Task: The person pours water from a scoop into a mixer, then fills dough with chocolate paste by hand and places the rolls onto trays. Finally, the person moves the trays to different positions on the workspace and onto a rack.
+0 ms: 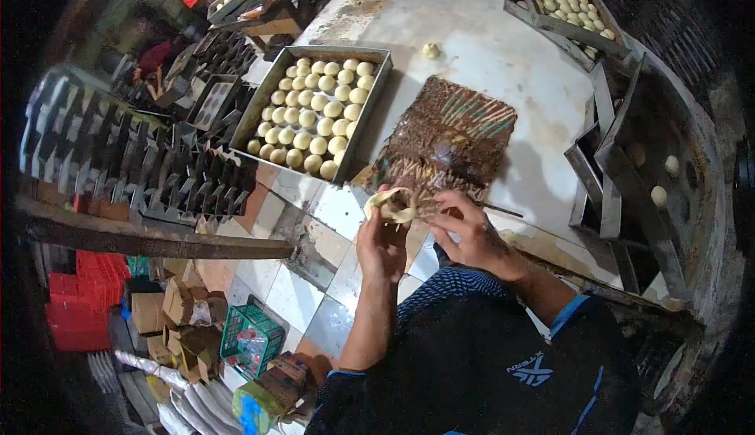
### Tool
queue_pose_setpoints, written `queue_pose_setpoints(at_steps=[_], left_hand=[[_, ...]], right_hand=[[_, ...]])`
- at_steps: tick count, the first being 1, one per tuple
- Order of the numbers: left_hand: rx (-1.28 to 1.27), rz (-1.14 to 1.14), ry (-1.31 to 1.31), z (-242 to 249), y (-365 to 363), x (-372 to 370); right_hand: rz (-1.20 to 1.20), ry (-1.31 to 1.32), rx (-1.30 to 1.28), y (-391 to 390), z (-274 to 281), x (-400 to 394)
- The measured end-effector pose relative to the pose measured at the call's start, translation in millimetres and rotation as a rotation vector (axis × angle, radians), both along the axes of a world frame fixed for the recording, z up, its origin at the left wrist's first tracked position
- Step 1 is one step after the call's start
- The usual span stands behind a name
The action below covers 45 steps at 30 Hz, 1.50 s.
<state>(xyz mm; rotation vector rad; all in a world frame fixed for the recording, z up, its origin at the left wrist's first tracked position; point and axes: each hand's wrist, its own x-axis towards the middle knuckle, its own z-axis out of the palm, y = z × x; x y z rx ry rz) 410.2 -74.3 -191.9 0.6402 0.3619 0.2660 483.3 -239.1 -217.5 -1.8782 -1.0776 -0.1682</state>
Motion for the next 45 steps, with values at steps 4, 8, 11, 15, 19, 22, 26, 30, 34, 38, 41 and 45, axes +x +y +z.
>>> queue_pose_setpoints(at_steps=[4, 8, 11, 15, 19, 22, 26, 30, 34, 38, 41, 45], left_hand=[[0.089, 0.058, -0.120, 3, 1, -41], [1.041, 0.173, 0.003, -8, -22, -93], [1.416, 0.235, 0.066, 15, -24, -139], [0.499, 0.291, -0.300, 44, -21, -198], [0.684, 0.242, -0.320, 40, -2, -242], [1.050, 0.441, -0.363, 28, -4, -255], [1.462, 0.573, -0.354, 26, -15, -256], [1.697, 0.412, -0.137, 46, -34, -253], [0.757, 0.087, -0.356, 49, -56, -220], [0.361, 0.014, -0.515, 52, -100, -180], [0.921, 0.092, -0.758, 54, -125, -126], [1.096, 0.321, -0.510, 72, -190, -79]], right_hand=[[0.093, 0.529, 0.238, 25, 20, -28], [0.055, 0.393, 0.201, 53, 79, -91], [-0.043, -0.035, 0.137, 64, 90, -137], [0.033, -0.242, 0.221, 57, 106, -181], [0.198, -0.013, 0.202, 41, 136, -209], [0.237, 0.508, 0.083, 32, 141, -222], [0.265, 0.401, 0.073, 20, 146, -234], [0.147, 0.010, 0.058, 10, 143, -240], [0.069, -0.051, 0.142, -26, 140, -216], [0.025, 0.487, 0.203, -73, 161, -193], [0.043, 0.767, 0.265, -117, 148, -170], [-0.090, 0.026, 0.270, -166, 155, -137]])
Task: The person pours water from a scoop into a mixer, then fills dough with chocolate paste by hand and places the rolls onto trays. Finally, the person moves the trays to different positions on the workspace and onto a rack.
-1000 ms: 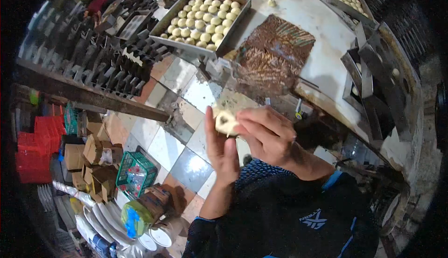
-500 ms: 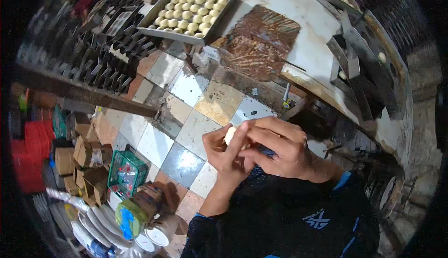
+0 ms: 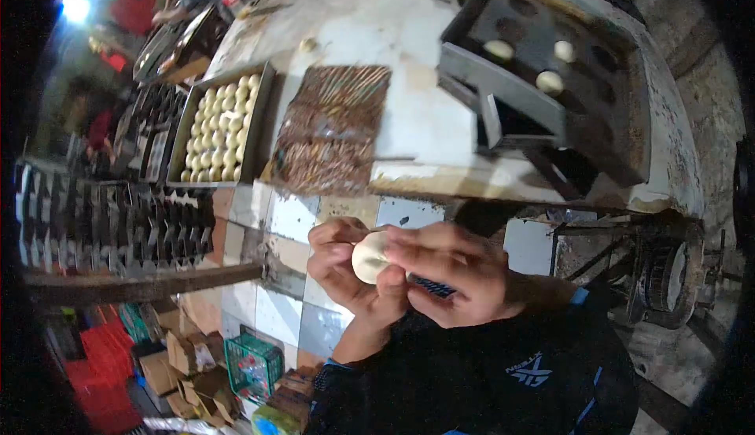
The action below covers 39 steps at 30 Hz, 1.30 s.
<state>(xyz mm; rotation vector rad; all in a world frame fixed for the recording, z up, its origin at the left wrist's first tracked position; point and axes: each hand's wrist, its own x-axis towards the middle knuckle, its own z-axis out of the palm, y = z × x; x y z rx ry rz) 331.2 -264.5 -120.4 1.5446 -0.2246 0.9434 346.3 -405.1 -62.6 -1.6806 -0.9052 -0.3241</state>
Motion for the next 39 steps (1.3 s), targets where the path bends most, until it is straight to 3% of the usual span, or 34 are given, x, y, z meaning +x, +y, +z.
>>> queue_pose_setpoints(at_steps=[2, 4, 6, 7, 9, 10, 11, 12, 14, 16, 18, 19, 22, 23, 24, 25, 26, 28, 29, 30, 32, 34, 36, 37, 38, 39], left_hand=[[-0.228, -0.120, 0.013, 8, -44, 20], [-0.339, -0.451, -0.001, 15, -83, 46], [-0.003, -0.690, 0.001, 24, -96, 80], [-0.006, -0.764, -0.034, 39, -111, 94], [0.127, -0.664, -0.205, 38, -128, 118], [0.156, -0.592, -0.219, 37, -136, 124], [-0.078, -0.413, -0.144, 45, -159, 118], [0.084, -0.478, 0.283, 48, -155, 115], [0.402, -0.555, 0.205, 29, -164, 133], [0.553, -0.618, 0.302, 5, -182, 127], [0.447, -0.726, 0.325, -1, -189, 128], [0.347, -0.825, 0.346, 1, -191, 130], [0.037, -1.085, 0.381, 12, -188, 140], [-0.105, -1.140, 0.721, 23, -180, 135], [-0.055, -1.036, 0.735, 39, -175, 138], [-0.011, -0.957, 0.687, 41, -167, 140], [0.029, -0.876, 0.643, 42, -157, 141], [-0.053, -0.851, 0.707, 45, -134, 138], [-0.116, -0.843, 0.768, 45, -120, 137], [-0.123, -0.825, 0.766, 43, -105, 135], [-0.073, -0.753, 0.514, 30, -68, 131], [-0.173, -0.691, 0.477, 5, -26, 126], [-0.230, -0.582, 0.786, -19, 19, 122], [-0.316, -0.552, 0.900, -49, 39, 123], [-0.046, -0.422, 1.052, -80, 68, 123], [0.187, -0.335, 1.013, -98, 96, 119]], right_hand=[[-0.088, -0.249, 0.042, -37, -11, 21], [-0.050, -0.182, 0.119, -72, -13, 34], [-0.001, -0.108, 0.194, -102, -11, 46], [0.020, -0.008, 0.135, -116, -8, 53], [0.008, 0.188, -0.053, -143, 2, 61], [-0.040, 0.041, -0.274, -158, 12, 70], [-0.159, 0.035, -0.255, -168, 11, 67], [-0.276, 0.022, -0.238, -175, 11, 65], [-0.325, -0.080, -0.244, -181, 30, 67], [-0.358, -0.159, -0.260, -188, 39, 73], [-0.204, -0.526, -0.808, -194, 37, 87], [-0.171, -0.188, -0.381, -189, 29, 94], [0.031, 0.003, -0.440, -209, 43, 134], [0.058, 0.204, -0.408, -213, 48, 150], [-0.044, 0.127, -0.397, -212, 44, 171], [-0.103, 0.307, -0.342, -208, 48, 191], [-0.193, 0.251, -0.350, -205, 39, 222], [-0.386, -0.133, -0.311, -201, -1, 292], [-0.377, -0.136, -0.500, -204, -19, 315], [-0.358, -0.141, -0.498, -205, -38, 317], [-0.387, -0.052, -0.906, -201, -59, 319], [-0.243, 0.176, -1.038, -199, -34, 323], [-0.374, -0.108, -0.952, -211, -39, 337], [-0.419, -0.154, -0.889, -186, -3, 321], [-0.511, -0.229, -0.898, -162, 27, 302], [-0.553, -0.246, -0.852, -141, 48, 283]])
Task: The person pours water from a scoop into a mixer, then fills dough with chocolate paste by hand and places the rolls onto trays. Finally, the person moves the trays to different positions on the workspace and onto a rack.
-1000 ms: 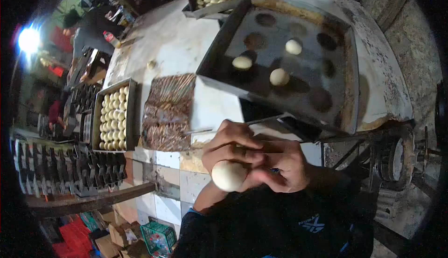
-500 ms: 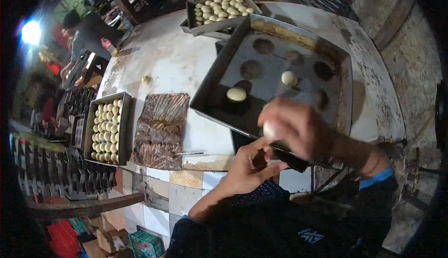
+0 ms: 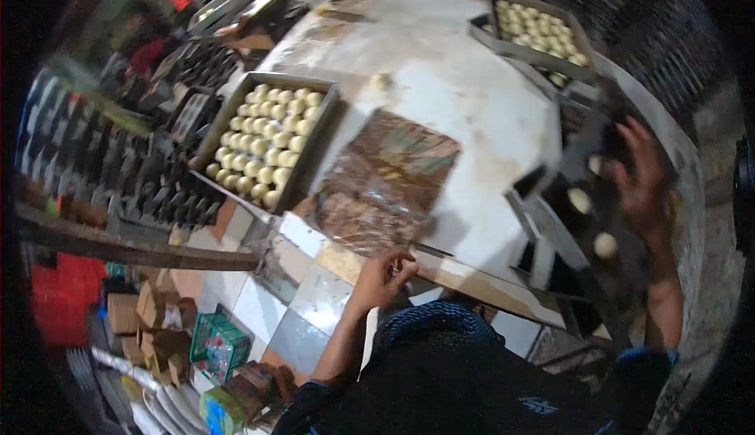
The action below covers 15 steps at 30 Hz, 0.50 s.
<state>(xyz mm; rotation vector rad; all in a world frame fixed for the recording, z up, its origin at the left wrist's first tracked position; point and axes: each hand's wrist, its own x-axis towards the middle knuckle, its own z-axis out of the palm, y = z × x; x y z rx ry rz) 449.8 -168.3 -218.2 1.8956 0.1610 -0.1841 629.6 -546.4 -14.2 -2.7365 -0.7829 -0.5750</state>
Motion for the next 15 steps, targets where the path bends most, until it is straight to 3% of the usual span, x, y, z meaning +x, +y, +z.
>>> queue_pose_setpoints(at_steps=[1, 5, 6, 7, 8, 11, 15], left_hand=[[0.224, -0.051, -0.081, -13, 28, 0], [0.462, 0.509, -0.562, -43, 183, 31], [0.515, 0.544, -0.377, -18, 213, 49], [0.954, 0.610, -0.389, -36, 252, 68], [0.977, 0.501, -0.283, -21, 273, 83], [0.966, 0.197, 0.187, -48, 332, 129], [1.115, 0.124, 0.038, -80, 334, 131]], right_hand=[[-0.035, -0.046, 0.041, 16, 16, -18], [0.131, -0.139, -0.046, 66, 41, -86], [0.245, -0.121, -0.051, 81, 39, -92], [0.359, -0.104, -0.051, 97, 35, -94], [0.363, -0.101, -0.054, 118, 34, -96], [0.506, 0.006, -0.029, 158, 29, -100], [0.467, 0.074, 0.088, 165, 15, -114]])
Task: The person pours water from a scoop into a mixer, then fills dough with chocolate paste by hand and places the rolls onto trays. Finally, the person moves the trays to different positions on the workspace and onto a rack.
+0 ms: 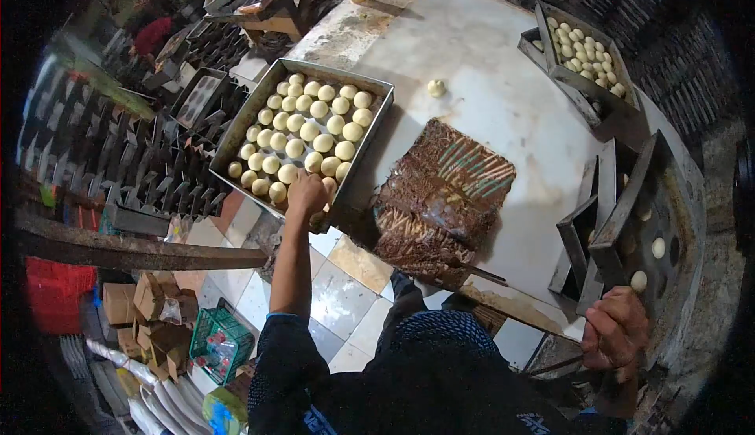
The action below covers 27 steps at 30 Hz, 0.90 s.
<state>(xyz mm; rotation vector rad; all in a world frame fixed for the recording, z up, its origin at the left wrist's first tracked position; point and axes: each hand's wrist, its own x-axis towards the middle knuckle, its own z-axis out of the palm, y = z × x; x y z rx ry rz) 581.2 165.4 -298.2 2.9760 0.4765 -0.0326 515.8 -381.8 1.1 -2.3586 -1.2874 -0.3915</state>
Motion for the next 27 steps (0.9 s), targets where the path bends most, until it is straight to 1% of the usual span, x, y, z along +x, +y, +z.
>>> queue_pose_setpoints(at_steps=[2, 3, 4, 5, 6, 7, 8, 9, 10, 11, 12, 14, 15, 16, 18, 19, 20, 22, 23, 24, 25, 26, 27], left_hand=[[-0.025, -0.025, -0.038, 11, 0, -3], [-0.178, 0.147, -0.091, 44, -22, -7], [-0.016, 0.056, -0.441, 48, -33, -18], [-0.124, 0.172, -0.555, 53, -46, -22], [-0.236, 0.289, -0.663, 85, -78, -28], [-0.364, 0.225, -0.709, 119, -115, -39], [-0.491, 0.165, -0.757, 143, -153, -48], [-0.688, 0.023, -0.855, 145, -188, -54], [-0.880, -0.126, -0.951, 146, -224, -60], [-0.746, -0.217, -0.836, 163, -264, -70], [-0.607, -0.305, -0.717, 176, -302, -81], [-0.948, -0.505, -0.405, 167, -358, -100], [-0.899, -0.581, -0.389, 170, -378, -104], [-0.852, -0.658, -0.378, 175, -393, -106], [-1.182, -0.419, -0.346, 174, -410, -120], [-1.392, -0.339, -0.282, 164, -412, -128], [-1.598, -0.258, -0.217, 155, -414, -133], [-1.613, -0.260, -0.243, 157, -422, -138], [-1.552, -0.166, -0.376, 164, -431, -144], [-1.487, -0.072, -0.509, 167, -437, -151], [-1.266, -0.198, -0.573, 166, -439, -158], [-1.023, -0.396, -0.673, 156, -438, -165], [-1.041, -0.361, -0.764, 154, -445, -175]], right_hand=[[-0.067, 0.049, 0.073, -3, -7, -9], [-0.076, 0.046, 0.078, -8, -16, -12], [-0.034, 0.071, 0.178, -12, -30, -12], [0.006, 0.096, 0.279, -17, -44, -14], [-0.017, 0.145, 0.319, -18, -57, -16], [-0.035, 0.197, 0.358, -15, -69, -18], [-0.065, 0.270, 0.382, -9, -78, -17], [-0.089, 0.344, 0.406, -1, -86, -14], [-0.098, 0.472, 0.500, 8, -101, -11], [-0.106, 0.600, 0.599, 14, -115, -8], [-0.086, 0.722, 0.578, 13, -125, -5], [-0.052, 0.886, 0.602, 4, -131, -6], [-0.119, 0.908, 0.488, -12, -127, -4], [-0.119, 0.946, 0.714, -21, -133, -5], [-0.150, 0.851, 0.843, -36, -131, -7], [-0.032, 0.618, 0.651, -47, -130, -4], [0.040, 0.526, 0.601, -46, -134, -11], [0.104, 0.496, 0.616, -39, -117, -29], [0.056, 0.441, 0.652, -36, -114, -36], [0.057, 0.429, 0.655, -36, -114, -41], [0.022, 0.480, 0.705, -35, -116, -45], [-0.011, 0.533, 0.752, -34, -117, -49], [0.000, 0.441, 0.759, -30, -116, -55]])
